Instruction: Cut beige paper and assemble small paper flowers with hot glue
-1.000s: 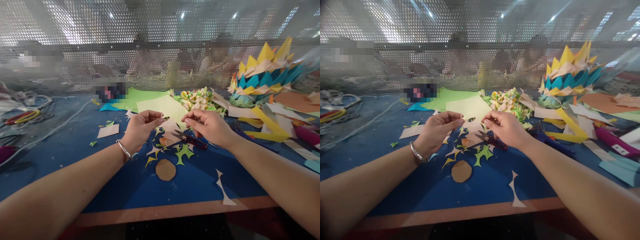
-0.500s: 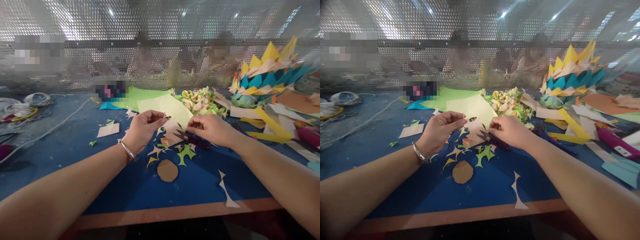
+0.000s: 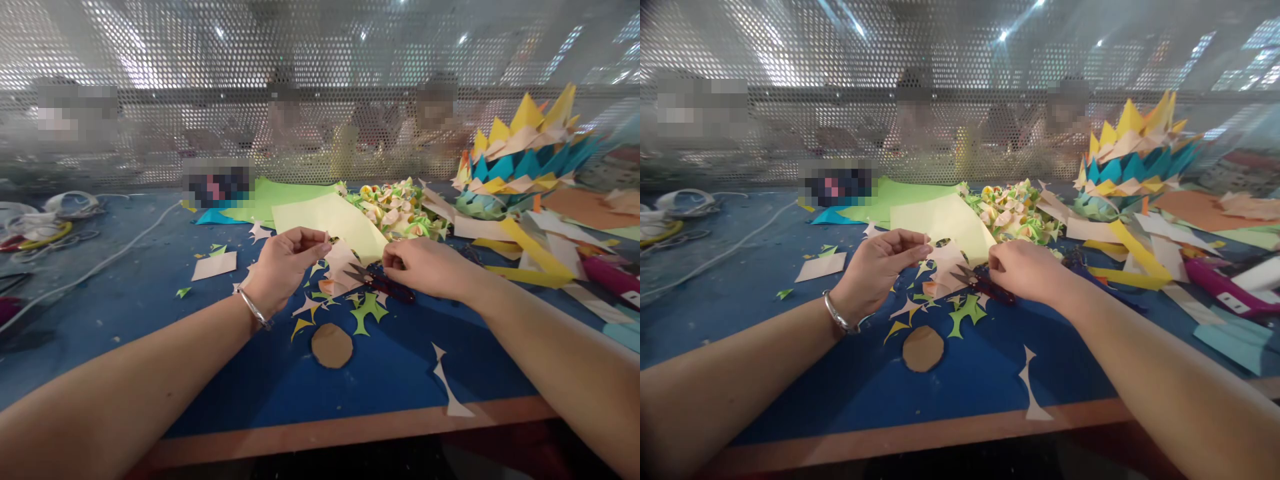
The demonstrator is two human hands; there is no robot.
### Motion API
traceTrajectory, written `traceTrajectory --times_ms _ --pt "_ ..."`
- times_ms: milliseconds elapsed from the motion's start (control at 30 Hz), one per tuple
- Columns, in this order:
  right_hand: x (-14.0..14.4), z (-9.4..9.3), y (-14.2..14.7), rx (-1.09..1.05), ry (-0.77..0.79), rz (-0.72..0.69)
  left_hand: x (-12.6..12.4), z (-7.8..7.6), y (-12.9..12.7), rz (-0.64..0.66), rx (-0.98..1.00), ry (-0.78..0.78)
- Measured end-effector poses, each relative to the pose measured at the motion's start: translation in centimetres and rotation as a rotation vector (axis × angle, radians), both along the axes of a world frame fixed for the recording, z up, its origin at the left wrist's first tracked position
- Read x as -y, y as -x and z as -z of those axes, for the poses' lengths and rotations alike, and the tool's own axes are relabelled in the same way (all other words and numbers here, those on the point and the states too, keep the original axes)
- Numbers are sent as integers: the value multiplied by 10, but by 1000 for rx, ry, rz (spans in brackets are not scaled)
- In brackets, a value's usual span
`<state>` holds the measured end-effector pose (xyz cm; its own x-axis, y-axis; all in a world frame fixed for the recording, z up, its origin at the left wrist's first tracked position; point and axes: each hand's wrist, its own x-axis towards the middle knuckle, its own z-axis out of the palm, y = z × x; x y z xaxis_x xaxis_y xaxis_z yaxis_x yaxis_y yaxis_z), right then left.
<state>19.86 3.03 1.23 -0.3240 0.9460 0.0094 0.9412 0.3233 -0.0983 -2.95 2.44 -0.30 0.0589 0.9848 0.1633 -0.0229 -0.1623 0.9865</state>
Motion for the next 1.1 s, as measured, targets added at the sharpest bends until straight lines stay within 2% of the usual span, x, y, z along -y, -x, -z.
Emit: traceTrajectory --times_ms 333,700,900,1000,1100 --pt "7 -11 2 59 64 60 0 1 -2 2 -2 29" --pt "9 -20 -9 -33 182 -32 2 2 -2 46 61 95" --pt "7 -25 -23 -31 171 -57 1 2 -3 56 122 179" --pt "9 -27 -24 -150 164 -97 2 1 -3 75 153 207" --pt "13 -26 -18 -380 64 -138 4 0 -4 88 181 226"
